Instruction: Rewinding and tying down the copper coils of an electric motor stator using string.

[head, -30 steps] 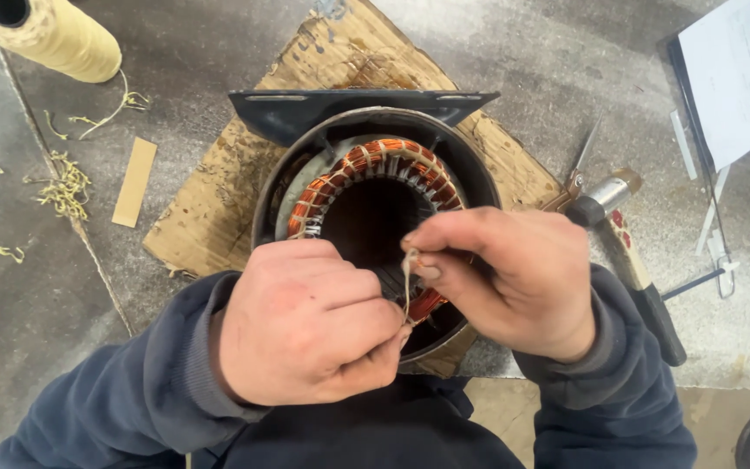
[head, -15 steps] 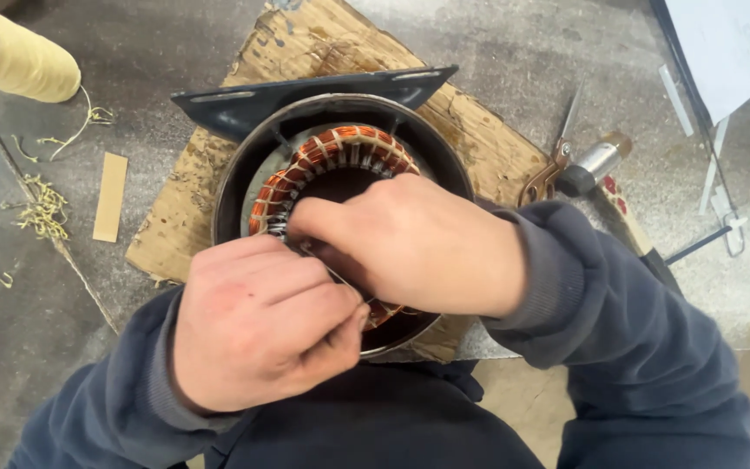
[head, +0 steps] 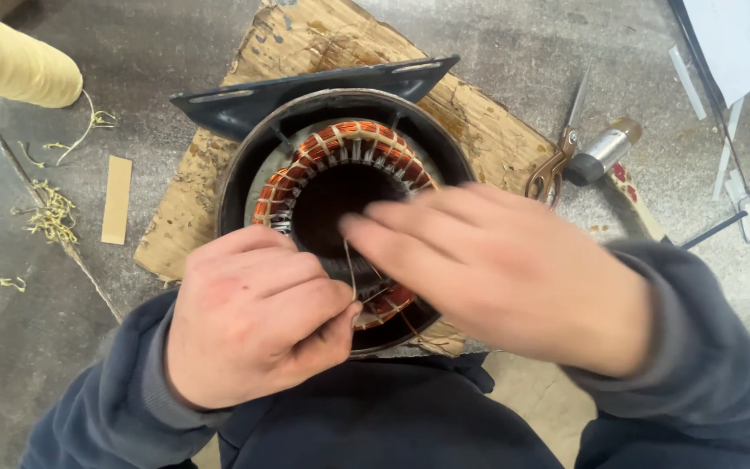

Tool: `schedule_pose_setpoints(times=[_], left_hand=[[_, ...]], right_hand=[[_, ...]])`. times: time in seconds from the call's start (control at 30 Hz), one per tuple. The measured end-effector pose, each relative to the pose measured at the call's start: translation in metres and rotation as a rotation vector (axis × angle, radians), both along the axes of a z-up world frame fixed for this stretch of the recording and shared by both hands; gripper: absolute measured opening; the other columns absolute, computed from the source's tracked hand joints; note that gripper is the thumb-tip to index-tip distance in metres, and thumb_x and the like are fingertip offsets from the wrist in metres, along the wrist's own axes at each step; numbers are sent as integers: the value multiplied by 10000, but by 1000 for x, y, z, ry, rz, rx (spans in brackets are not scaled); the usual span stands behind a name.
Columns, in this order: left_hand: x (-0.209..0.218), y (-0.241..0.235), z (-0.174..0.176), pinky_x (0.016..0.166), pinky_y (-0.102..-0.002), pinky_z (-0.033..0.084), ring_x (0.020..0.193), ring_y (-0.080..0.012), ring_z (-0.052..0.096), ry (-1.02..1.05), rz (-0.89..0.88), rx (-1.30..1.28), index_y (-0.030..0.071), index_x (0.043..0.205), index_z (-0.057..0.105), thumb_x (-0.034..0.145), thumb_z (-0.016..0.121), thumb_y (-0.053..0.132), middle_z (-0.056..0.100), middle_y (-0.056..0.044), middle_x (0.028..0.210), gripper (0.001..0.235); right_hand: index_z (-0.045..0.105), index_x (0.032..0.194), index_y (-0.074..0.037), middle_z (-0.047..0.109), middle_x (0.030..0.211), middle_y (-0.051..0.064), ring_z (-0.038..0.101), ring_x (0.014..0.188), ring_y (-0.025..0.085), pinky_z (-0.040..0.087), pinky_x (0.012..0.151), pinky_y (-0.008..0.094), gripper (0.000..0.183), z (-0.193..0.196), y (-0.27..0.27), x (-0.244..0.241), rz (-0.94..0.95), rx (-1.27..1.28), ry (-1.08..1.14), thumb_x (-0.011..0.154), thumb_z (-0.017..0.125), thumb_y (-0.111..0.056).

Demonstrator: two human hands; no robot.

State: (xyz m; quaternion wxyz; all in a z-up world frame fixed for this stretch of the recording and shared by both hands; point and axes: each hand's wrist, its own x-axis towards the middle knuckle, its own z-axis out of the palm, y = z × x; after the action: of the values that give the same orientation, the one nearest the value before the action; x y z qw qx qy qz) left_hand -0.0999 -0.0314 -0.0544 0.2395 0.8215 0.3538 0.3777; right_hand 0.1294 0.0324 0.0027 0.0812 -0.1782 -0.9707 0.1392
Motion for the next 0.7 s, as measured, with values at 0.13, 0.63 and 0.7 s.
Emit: schedule_pose_setpoints(times=[0.13,0.63,0.7], left_hand=[[-1,1,-1,678,-346,509,635,-205,614,-28,0,-4,98,825,673,769,797,84,595,4,701,137],[2,-1,-1,660,-332,488,619,-188,612,5,-1,-5,117,809,681,776,806,92,592,20,674,132],[2,-2,-1,658,-336,490,610,-189,611,17,7,-21,111,804,680,772,805,87,596,18,667,131]], right_hand=[[680,1169,-38,745,1089,126,737,901,252,571,716,337,359,-17,-23,44,26,-94,146,825,747,-119],[800,1015,-162,692,984,-26,629,762,145,457,619,303,224,-75,-63,50,-138,9,471,807,883,-164],[806,1028,-163,709,1018,-24,608,748,152,448,610,299,227,-81,-60,51,-66,24,525,811,871,-156]])
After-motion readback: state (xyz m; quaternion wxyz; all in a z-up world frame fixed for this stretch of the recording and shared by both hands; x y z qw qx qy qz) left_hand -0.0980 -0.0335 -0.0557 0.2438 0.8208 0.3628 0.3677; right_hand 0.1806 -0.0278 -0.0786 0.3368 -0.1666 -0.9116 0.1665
